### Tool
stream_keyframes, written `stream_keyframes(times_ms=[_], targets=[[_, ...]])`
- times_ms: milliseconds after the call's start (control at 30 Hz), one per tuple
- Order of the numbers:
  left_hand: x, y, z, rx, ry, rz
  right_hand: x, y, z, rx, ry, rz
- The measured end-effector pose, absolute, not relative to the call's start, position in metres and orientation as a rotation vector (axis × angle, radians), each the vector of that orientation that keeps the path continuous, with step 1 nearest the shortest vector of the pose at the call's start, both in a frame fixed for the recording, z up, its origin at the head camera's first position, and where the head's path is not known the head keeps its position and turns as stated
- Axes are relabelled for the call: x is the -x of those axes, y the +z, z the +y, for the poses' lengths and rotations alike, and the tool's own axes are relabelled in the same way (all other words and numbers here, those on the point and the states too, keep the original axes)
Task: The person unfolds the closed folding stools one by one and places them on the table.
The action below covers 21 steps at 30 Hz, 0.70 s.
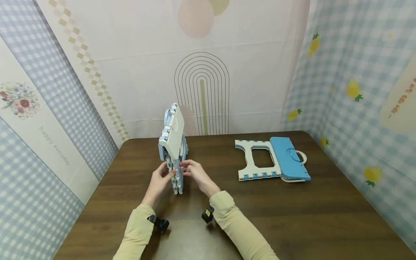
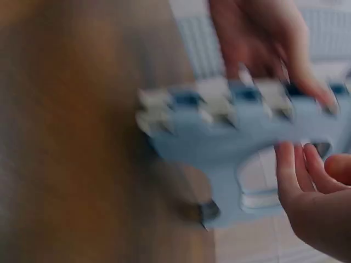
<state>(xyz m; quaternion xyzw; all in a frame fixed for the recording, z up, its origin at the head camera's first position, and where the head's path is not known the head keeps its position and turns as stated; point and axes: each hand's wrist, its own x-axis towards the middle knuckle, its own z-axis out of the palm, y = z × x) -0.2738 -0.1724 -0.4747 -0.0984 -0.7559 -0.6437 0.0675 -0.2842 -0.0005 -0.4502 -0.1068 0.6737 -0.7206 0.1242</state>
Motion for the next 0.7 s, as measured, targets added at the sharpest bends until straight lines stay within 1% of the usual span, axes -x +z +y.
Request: stream_keyframes(times_ms=[167,333,533,700], targets=[[0.275,-0.476,-0.175,0.296,-1.923,-2.350,0.268,-0.462,-0.004,0.523,-1.942,2.153],[0.278,-0.484,-0.175,0.308,-1.944,-2.367,0.267,-0.464,-0.007,0.749,-1.710,2.505],[0.274,-0.486,-0.178,0.252,-1.942,-2.361,0.270,-0.468,-0.007,0.911,-1.448,2.749],[0.272,-0.483,-0.180,0.234,-1.957,-2.392,0.275,-0.472,-0.006,0.949,-1.340,2.857]])
